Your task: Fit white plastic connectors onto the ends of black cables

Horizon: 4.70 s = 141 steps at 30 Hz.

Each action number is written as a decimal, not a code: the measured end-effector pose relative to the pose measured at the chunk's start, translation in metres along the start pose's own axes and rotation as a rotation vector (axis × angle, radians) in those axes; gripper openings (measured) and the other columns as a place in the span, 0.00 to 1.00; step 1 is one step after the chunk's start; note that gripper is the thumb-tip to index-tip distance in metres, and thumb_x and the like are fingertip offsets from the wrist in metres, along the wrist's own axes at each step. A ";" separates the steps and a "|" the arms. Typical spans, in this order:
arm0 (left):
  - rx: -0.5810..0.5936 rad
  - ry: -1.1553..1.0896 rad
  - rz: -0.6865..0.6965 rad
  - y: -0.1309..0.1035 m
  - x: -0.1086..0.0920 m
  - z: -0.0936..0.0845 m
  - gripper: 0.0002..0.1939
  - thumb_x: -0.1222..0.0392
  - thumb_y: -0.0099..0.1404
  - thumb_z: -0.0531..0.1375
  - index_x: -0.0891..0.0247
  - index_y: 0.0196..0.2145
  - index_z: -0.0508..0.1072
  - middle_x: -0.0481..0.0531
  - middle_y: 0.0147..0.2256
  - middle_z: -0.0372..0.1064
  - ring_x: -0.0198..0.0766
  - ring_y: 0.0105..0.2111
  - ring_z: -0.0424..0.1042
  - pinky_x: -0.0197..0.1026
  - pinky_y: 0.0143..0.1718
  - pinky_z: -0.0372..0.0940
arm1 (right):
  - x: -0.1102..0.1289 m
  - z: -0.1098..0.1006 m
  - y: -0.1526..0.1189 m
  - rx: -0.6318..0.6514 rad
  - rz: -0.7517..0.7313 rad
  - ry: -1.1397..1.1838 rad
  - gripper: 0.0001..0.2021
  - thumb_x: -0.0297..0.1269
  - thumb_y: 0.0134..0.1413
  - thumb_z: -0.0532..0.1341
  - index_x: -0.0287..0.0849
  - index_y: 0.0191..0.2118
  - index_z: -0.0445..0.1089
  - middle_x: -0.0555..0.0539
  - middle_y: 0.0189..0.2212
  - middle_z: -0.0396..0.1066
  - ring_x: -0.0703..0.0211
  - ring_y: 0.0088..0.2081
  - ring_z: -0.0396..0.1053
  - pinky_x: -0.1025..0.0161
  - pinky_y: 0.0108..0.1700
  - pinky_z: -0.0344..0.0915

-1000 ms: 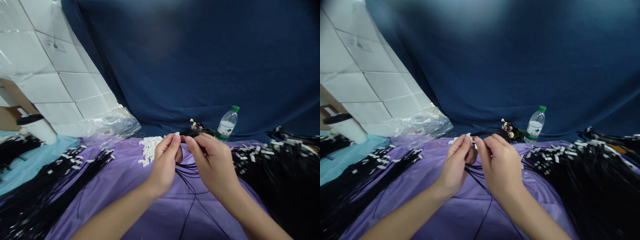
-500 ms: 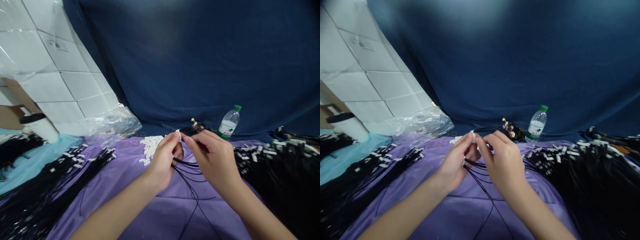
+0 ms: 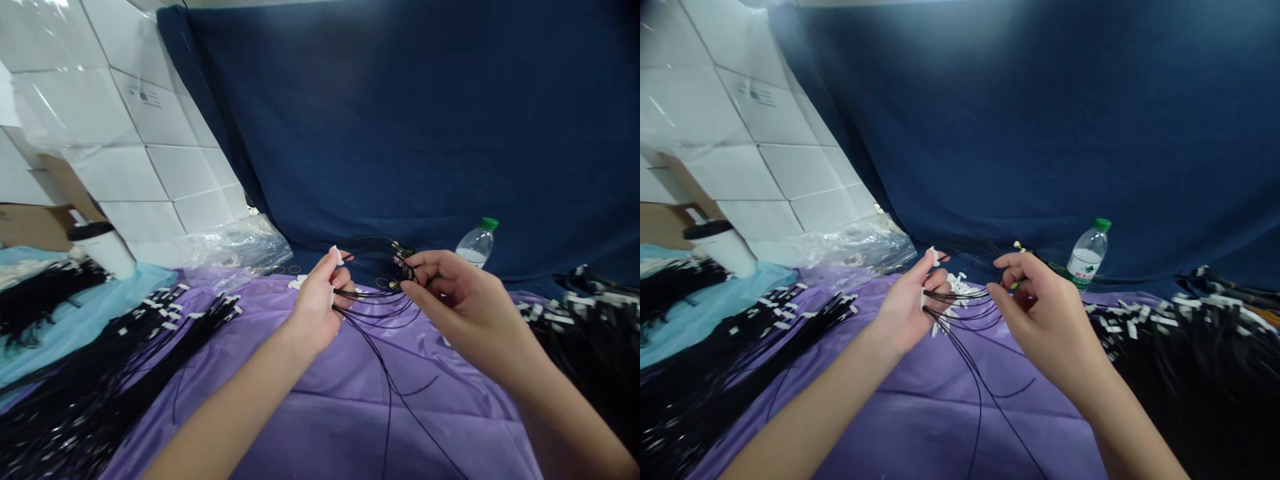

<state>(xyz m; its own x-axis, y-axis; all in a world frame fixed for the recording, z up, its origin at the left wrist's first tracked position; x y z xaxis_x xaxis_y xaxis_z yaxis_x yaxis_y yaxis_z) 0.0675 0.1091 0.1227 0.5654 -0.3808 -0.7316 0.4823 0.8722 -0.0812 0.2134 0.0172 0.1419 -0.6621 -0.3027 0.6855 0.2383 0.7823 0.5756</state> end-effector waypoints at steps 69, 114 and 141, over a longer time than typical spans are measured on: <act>0.097 0.214 0.206 -0.015 0.008 0.008 0.12 0.51 0.65 0.57 0.64 0.33 0.69 0.40 0.18 0.43 0.25 0.17 0.46 0.32 0.19 0.43 | 0.022 0.009 -0.011 -0.214 -0.449 -0.268 0.04 0.25 0.49 0.64 0.41 0.30 0.73 0.55 0.21 0.70 0.71 0.20 0.61 0.68 0.25 0.57; 0.040 -0.021 0.172 -0.003 -0.022 0.000 0.11 0.54 0.66 0.57 0.63 0.31 0.67 0.39 0.18 0.42 0.24 0.14 0.42 0.29 0.15 0.40 | 0.041 0.000 -0.021 -0.367 -0.517 -0.264 0.09 0.26 0.51 0.63 0.46 0.39 0.71 0.46 0.32 0.73 0.57 0.33 0.70 0.59 0.37 0.67; 0.270 -0.310 0.136 0.006 -0.037 -0.011 0.15 0.58 0.71 0.49 0.65 0.31 0.70 0.40 0.17 0.48 0.26 0.15 0.49 0.34 0.24 0.59 | 0.018 0.046 -0.014 0.524 0.083 0.407 0.10 0.39 0.59 0.57 0.41 0.32 0.70 0.51 0.26 0.67 0.66 0.27 0.61 0.69 0.27 0.59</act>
<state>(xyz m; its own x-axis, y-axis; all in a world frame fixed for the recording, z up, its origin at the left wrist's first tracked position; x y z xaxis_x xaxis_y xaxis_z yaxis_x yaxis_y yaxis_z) 0.0424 0.1318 0.1415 0.7903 -0.3783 -0.4820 0.5241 0.8249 0.2117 0.1655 0.0262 0.1257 -0.3109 -0.3313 0.8909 -0.1681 0.9417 0.2915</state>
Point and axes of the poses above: each hand's wrist, its own y-axis towards the middle knuckle, its own z-axis out of the palm, x = y × z, the point moved 3 cm from there along y, towards the middle knuckle
